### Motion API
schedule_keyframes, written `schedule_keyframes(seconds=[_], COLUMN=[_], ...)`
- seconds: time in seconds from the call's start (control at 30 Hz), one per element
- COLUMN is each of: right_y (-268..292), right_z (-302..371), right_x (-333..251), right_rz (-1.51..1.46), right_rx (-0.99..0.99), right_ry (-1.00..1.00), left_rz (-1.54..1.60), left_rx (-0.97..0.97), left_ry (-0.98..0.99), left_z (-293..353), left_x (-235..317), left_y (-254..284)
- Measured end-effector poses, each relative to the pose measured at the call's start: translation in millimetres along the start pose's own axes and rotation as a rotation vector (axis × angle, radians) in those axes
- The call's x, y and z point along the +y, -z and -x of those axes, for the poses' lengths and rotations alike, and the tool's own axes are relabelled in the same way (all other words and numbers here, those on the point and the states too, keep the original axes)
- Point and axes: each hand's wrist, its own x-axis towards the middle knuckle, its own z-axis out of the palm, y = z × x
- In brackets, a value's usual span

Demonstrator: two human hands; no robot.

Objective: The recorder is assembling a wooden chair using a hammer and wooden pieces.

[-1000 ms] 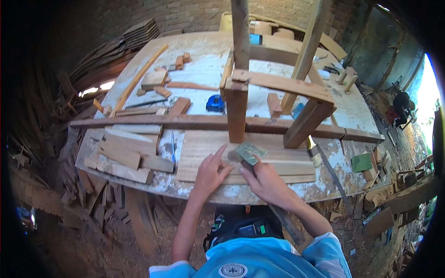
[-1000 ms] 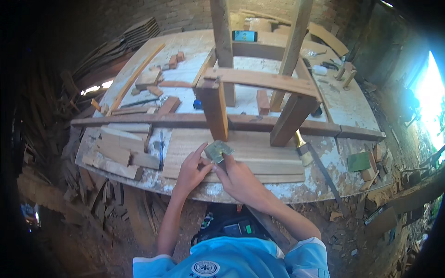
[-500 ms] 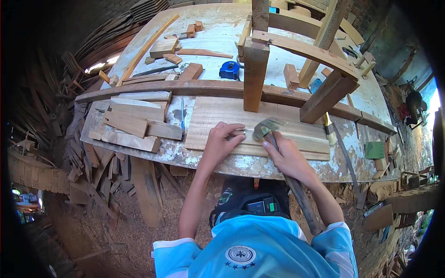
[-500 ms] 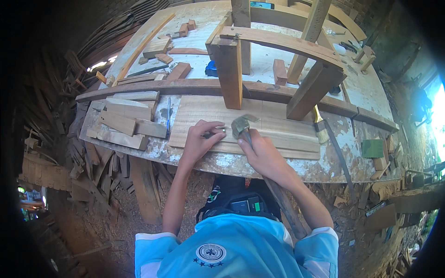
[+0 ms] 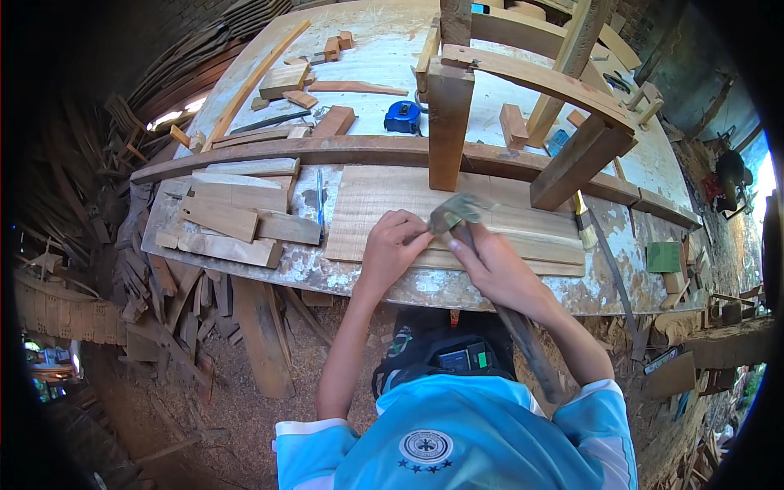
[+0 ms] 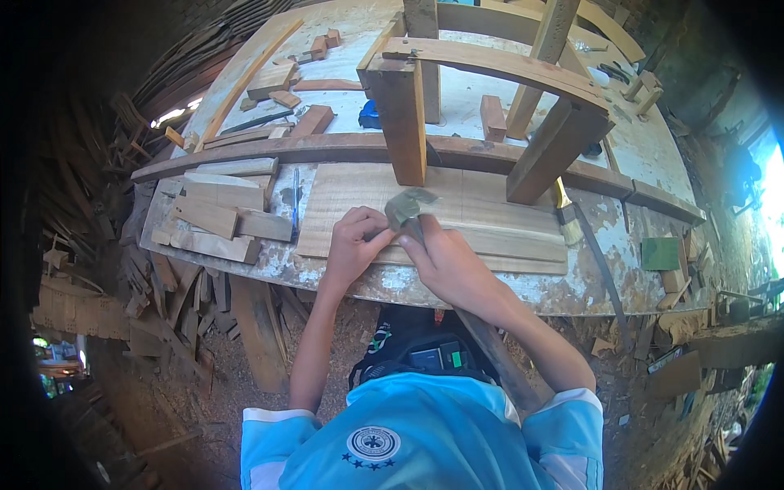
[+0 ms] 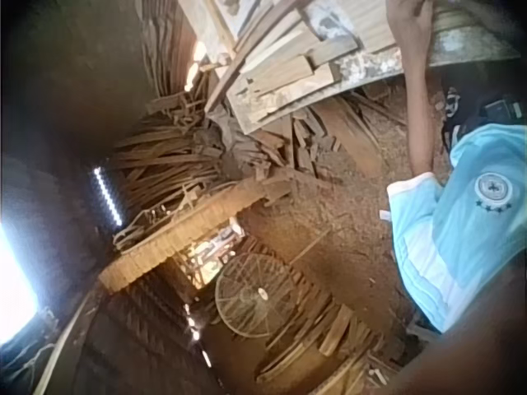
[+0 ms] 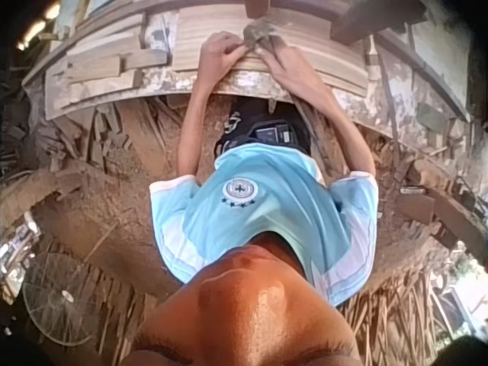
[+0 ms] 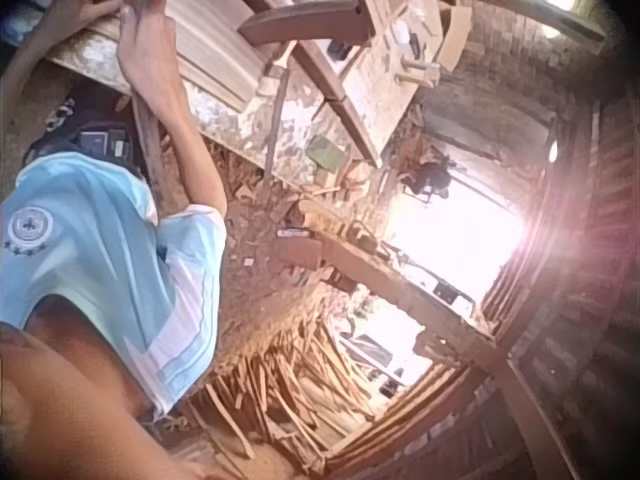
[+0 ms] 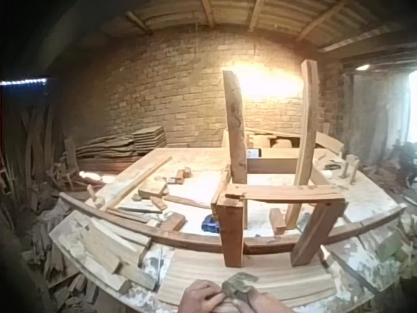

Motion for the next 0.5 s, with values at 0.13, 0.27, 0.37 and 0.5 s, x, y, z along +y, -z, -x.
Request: schedule_keyframes(seconds=[0.13, 0.27, 0.37, 0.5], right_y=[12, 16, 2, 9], right_z=[-2, 4, 1, 0], right_x=[-16, -37, -13, -16], right_rz=[-0.011, -0.01, -0.006, 0.055], right_rx=[-0.107, 0.053, 0.022, -0.043], right_ry=[-0.08, 0.133, 0.092, 0.036], left_rz=[0.005, -0.01, -0.001, -0.036], left_rx=[0.001, 0.002, 0.01, 0.001], left_ry=[0.038, 0.028, 0.012, 0.004], left_z=[2, 2, 2, -1], left_x=[2, 4, 2, 1], left_y=[3, 4, 2, 2])
